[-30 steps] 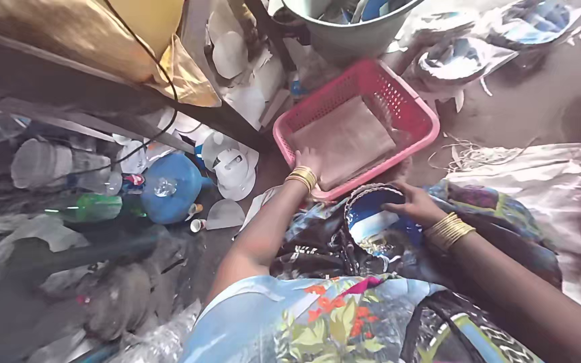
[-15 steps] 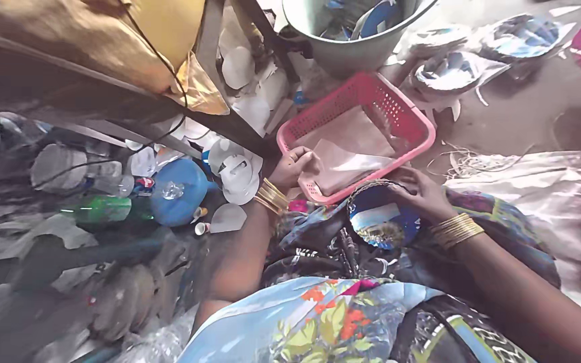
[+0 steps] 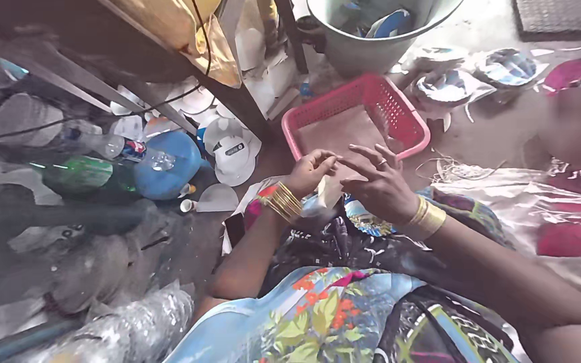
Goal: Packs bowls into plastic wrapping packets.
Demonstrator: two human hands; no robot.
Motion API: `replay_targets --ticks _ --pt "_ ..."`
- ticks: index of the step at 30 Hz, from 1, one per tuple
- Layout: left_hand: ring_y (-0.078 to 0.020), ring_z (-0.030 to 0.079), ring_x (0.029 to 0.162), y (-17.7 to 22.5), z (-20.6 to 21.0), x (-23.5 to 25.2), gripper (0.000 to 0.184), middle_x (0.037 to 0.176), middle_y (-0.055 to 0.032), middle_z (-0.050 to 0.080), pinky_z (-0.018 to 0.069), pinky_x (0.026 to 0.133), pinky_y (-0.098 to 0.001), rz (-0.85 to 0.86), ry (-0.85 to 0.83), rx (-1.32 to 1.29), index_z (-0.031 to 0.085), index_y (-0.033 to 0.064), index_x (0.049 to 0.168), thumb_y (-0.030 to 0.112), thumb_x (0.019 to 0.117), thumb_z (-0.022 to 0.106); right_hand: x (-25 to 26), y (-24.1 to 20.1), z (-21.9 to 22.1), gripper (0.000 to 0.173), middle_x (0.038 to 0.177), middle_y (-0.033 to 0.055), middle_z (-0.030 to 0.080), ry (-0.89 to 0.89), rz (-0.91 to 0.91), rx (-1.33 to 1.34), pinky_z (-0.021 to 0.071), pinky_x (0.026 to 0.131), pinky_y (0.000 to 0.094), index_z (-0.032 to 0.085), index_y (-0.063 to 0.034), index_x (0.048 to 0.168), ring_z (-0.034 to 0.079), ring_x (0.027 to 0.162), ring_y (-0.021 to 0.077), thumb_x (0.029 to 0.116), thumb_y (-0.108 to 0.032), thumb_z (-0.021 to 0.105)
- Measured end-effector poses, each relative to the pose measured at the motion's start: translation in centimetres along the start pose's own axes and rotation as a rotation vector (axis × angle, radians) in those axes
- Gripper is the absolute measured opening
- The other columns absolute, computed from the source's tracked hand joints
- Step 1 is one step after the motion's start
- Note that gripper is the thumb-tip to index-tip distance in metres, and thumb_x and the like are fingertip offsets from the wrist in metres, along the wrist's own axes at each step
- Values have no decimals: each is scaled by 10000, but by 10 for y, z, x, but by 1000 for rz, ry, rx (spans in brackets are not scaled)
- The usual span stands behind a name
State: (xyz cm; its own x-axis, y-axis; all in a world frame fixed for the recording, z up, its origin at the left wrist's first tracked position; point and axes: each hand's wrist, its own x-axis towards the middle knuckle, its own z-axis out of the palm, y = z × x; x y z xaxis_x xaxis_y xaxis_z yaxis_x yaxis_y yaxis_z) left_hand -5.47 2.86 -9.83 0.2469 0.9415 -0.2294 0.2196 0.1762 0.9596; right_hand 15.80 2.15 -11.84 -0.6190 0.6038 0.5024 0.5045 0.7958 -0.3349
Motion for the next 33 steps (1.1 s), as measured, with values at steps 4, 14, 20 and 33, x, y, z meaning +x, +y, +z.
replay_targets --ticks 4,14,20,33 --pt "-275 670 1134 -19 16 -37 491 1200 -184 700 548 983 -453 440 254 481 691 -43 1168 323 858 793 -7 -4 -23 247 1229 73 734 -128 115 17 329 1119 673 769 -123 820 555 1343 361 971 -177 582" --pt "-161 728 933 -40 33 -68 129 945 -84 768 587 880 -338 431 -1 456 785 20 892 110 887 693 -17 -21 -42 182 903 175 708 -366 350 349 400 922 626 701 16 774 649 1008 390 861 -139 741" --pt "-38 653 709 -26 36 -53 106 759 23 691 563 725 -246 -215 -39 82 691 24 816 15 811 796 -38 -20 -38 124 1069 140 737 -130 309 213 421 1001 653 751 -69 972 659 1122 376 853 -101 746" --pt "-38 610 657 0 23 -34 103 731 13 668 510 642 -199 -295 71 -148 658 15 830 -19 881 742 -63 -19 -12 224 1238 77 723 60 18 -102 273 1196 547 701 -93 842 556 1341 282 944 -1 525"
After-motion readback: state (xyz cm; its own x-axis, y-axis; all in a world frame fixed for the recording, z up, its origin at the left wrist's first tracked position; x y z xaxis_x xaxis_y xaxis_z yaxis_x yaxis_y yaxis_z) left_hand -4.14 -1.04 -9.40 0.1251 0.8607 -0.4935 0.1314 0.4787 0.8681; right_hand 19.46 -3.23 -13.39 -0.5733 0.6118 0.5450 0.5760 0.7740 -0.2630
